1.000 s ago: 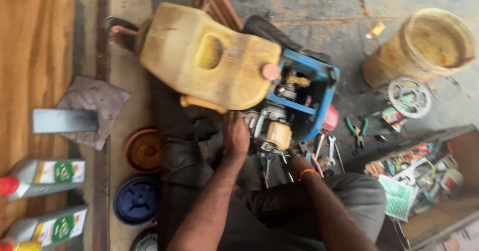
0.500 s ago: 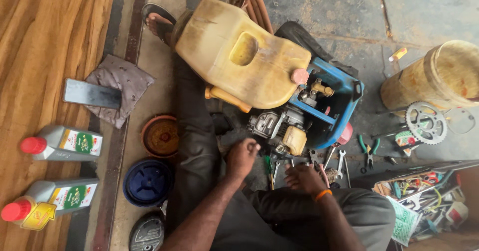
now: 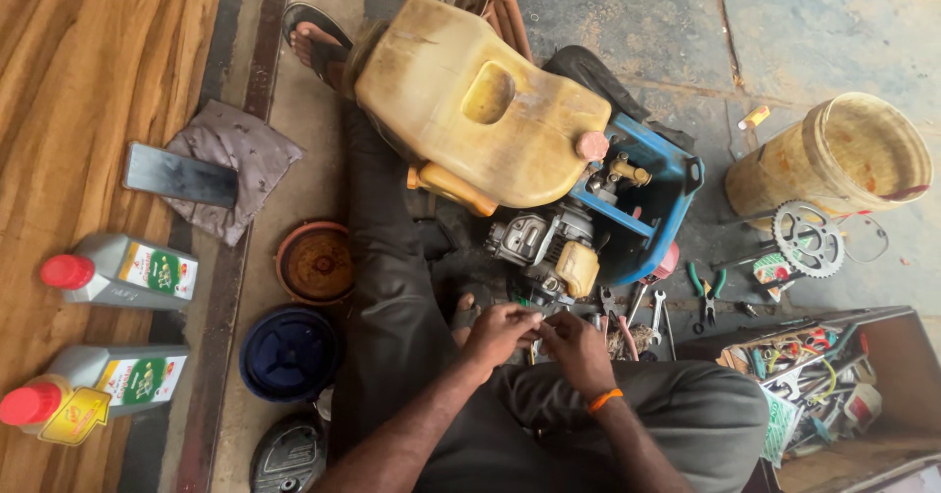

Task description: The person works on a small engine mounted on a blue frame, using a wrench to tighten bolts on the engine block and fuel tank. They adjust the fuel cap and handle various engine components while seated on the floor.

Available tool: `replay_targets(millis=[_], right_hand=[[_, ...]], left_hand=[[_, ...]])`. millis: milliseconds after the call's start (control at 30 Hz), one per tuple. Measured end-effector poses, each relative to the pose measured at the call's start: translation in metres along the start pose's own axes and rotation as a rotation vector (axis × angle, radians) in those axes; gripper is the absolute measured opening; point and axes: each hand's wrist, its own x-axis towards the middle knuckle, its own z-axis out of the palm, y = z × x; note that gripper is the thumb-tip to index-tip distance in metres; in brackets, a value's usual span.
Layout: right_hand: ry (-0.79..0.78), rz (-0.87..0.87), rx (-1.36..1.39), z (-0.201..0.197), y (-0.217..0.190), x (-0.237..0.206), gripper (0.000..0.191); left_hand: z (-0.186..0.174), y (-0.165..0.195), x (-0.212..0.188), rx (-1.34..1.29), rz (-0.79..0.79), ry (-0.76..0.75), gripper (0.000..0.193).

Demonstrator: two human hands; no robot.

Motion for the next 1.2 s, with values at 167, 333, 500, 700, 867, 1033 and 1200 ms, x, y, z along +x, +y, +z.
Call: replay_targets(millis=[167,333,500,700,867,1033,1200], right_hand=[[-0.022,0.092,0.203,0.010,-0.007,0.005,0.046],[-0.128,0.131,0.302,0.011,-0.001,0.013,0.048],[-0.055,0.125,0.244,0.007,-0.005,0.008,0.049],[-0.089,0.187,0.499,-0.004,-0.014,-0.008,0.055],[-0.050,0.172,0.690,-0.009,-0.022,0.001,0.053],[0.076,-0.112,0.327,-0.030,-0.059,0.032,0.039],[0.265,-0.498,-0.305,-0.047,-0.122,0.051,0.029]], left_hand=[[-0.022,0.012,-0.010,0.020,0.004,-0.123,0.032],[-0.024,0.019,-0.009,0.067,-0.076,-0.115,0.031],[-0.030,0.018,-0.002,-0.107,-0.071,0.015,0.026],[-0.055,0.022,0.012,-0.438,-0.040,0.107,0.019],[-0.052,0.022,0.016,-0.505,-0.039,0.098,0.015],[-0.055,0.025,0.019,-0.409,-0.058,0.149,0.023],[-0.058,0.021,0.028,-0.225,-0.012,0.317,0.035]])
